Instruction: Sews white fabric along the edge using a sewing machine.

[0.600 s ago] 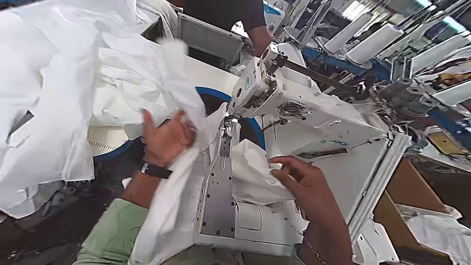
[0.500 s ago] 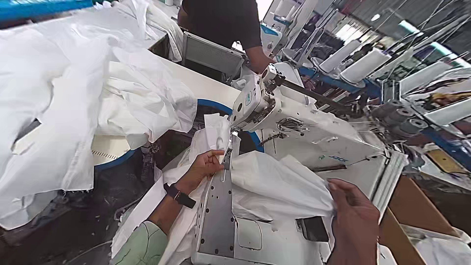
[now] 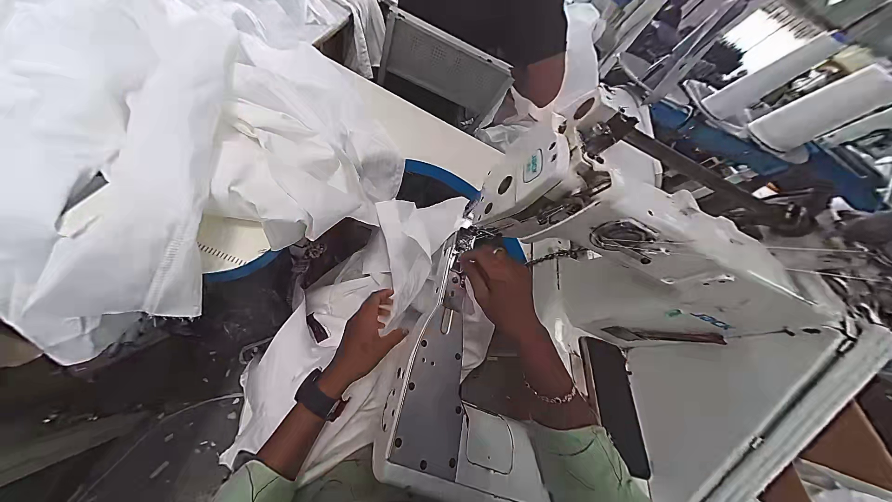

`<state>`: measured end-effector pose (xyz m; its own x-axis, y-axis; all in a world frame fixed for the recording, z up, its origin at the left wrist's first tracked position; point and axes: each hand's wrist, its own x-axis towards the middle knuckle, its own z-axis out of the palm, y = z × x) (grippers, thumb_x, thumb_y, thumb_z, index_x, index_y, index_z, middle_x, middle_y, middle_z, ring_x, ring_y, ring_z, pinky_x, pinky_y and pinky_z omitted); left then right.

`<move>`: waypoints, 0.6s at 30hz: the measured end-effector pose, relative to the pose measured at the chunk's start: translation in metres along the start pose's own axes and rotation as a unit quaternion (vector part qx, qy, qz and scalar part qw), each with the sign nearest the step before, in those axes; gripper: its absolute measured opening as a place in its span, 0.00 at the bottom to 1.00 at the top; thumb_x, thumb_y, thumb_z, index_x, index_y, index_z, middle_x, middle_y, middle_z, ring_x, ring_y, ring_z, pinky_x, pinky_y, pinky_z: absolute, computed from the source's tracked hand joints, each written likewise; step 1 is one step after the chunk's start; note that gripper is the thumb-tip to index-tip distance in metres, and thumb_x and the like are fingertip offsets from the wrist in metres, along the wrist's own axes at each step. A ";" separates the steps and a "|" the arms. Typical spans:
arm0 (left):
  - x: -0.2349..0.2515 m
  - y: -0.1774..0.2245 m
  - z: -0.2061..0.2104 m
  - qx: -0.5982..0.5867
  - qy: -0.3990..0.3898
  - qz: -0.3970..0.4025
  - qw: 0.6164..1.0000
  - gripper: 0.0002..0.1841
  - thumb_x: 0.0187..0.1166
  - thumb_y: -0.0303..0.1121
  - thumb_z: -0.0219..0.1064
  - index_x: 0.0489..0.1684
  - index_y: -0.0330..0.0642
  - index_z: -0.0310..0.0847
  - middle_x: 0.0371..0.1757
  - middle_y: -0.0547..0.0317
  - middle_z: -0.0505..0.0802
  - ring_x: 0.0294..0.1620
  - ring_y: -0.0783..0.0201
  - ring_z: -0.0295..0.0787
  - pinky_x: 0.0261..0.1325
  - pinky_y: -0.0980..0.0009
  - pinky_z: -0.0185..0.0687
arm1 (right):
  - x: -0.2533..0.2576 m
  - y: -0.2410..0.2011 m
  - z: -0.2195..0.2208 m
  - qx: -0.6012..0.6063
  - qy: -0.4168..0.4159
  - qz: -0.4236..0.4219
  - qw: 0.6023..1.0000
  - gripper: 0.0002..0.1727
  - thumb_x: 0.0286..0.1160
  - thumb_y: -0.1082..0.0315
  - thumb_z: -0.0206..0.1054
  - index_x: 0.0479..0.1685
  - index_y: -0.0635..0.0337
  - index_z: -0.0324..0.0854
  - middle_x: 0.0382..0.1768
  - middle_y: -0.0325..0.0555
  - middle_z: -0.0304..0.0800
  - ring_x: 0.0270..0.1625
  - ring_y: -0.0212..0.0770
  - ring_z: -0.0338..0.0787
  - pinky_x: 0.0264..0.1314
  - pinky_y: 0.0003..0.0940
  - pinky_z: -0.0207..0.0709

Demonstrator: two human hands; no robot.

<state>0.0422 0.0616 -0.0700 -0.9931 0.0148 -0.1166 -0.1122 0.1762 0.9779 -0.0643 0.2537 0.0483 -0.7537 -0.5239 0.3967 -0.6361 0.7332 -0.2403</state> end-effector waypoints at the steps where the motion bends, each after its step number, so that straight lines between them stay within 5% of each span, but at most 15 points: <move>1: -0.002 -0.010 0.004 0.028 -0.026 -0.029 0.999 0.29 0.76 0.35 0.73 0.74 0.27 0.73 0.60 0.37 0.90 0.56 0.48 0.92 0.61 0.51 0.86 | -0.003 0.000 0.003 0.027 0.011 0.033 0.999 0.11 0.76 0.72 0.65 0.42 0.69 0.92 0.35 0.60 0.93 0.35 0.56 0.93 0.41 0.53 0.84; 3: 0.002 -0.017 0.012 0.079 -0.043 -0.041 0.995 0.17 0.81 0.33 0.67 0.58 0.26 0.83 0.46 0.38 0.93 0.47 0.45 0.92 0.57 0.46 0.83 | -0.011 0.007 0.004 0.120 0.027 0.140 0.982 0.13 0.80 0.71 0.63 0.51 0.73 0.87 0.37 0.55 0.90 0.37 0.41 0.87 0.45 0.38 0.81; 5: 0.025 -0.013 0.014 0.111 -0.028 -0.053 0.992 0.17 0.84 0.33 0.61 0.58 0.28 0.86 0.50 0.37 0.94 0.54 0.42 0.92 0.64 0.42 0.80 | -0.016 0.025 -0.010 0.198 0.104 0.236 0.946 0.14 0.80 0.74 0.61 0.56 0.76 0.81 0.35 0.44 0.85 0.34 0.24 0.81 0.41 0.21 0.77; 8: 0.078 -0.014 0.005 0.011 0.010 -0.103 0.995 0.19 0.84 0.39 0.65 0.54 0.28 0.86 0.47 0.39 0.92 0.50 0.48 0.88 0.61 0.47 0.78 | -0.040 0.045 -0.041 0.186 0.174 0.332 0.908 0.17 0.78 0.74 0.66 0.62 0.73 0.77 0.30 0.35 0.75 0.26 0.19 0.73 0.33 0.15 0.69; 11: 0.114 -0.009 -0.002 -0.022 0.020 -0.151 0.988 0.26 0.79 0.45 0.72 0.63 0.30 0.81 0.44 0.44 0.92 0.42 0.54 0.90 0.56 0.54 0.84 | -0.079 0.007 -0.060 0.142 -0.004 0.280 0.950 0.17 0.71 0.75 0.70 0.58 0.74 0.84 0.33 0.49 0.86 0.33 0.34 0.81 0.39 0.33 0.75; 14: 0.110 -0.002 0.000 0.043 -0.001 -0.169 0.985 0.24 0.80 0.31 0.67 0.73 0.29 0.74 0.51 0.37 0.91 0.52 0.45 0.90 0.63 0.48 0.81 | -0.104 -0.017 -0.095 0.123 -0.150 0.151 0.969 0.14 0.76 0.70 0.66 0.49 0.71 0.91 0.40 0.49 0.95 0.42 0.31 0.90 0.52 0.25 0.82; 15: 0.103 -0.003 0.004 0.056 0.010 -0.171 0.984 0.24 0.80 0.29 0.63 0.75 0.29 0.72 0.51 0.37 0.91 0.52 0.45 0.90 0.63 0.48 0.81 | -0.111 -0.002 -0.115 0.065 -0.127 0.167 0.976 0.13 0.77 0.73 0.63 0.48 0.71 0.91 0.40 0.52 0.95 0.43 0.35 0.92 0.51 0.31 0.86; 17: 0.087 -0.006 0.014 0.070 0.046 -0.172 0.982 0.27 0.84 0.33 0.62 0.81 0.32 0.65 0.54 0.37 0.90 0.56 0.42 0.89 0.64 0.45 0.79 | -0.122 0.036 -0.145 -0.071 0.005 0.291 0.954 0.13 0.82 0.77 0.58 0.53 0.78 0.85 0.42 0.72 0.91 0.43 0.60 0.93 0.50 0.60 0.82; 18: 0.081 -0.009 0.019 0.069 0.055 -0.164 0.982 0.33 0.84 0.39 0.65 0.85 0.34 0.59 0.60 0.35 0.89 0.61 0.40 0.88 0.67 0.43 0.78 | -0.122 0.046 -0.151 -0.109 0.081 0.335 0.932 0.15 0.84 0.75 0.56 0.56 0.79 0.83 0.45 0.75 0.89 0.44 0.61 0.91 0.52 0.61 0.78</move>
<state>-0.0366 0.0802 -0.0920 -0.9029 -0.1707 -0.3945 -0.4285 0.2860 0.8571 0.0234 0.4164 0.1225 -0.9240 0.1434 0.3545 0.0311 0.9521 -0.3041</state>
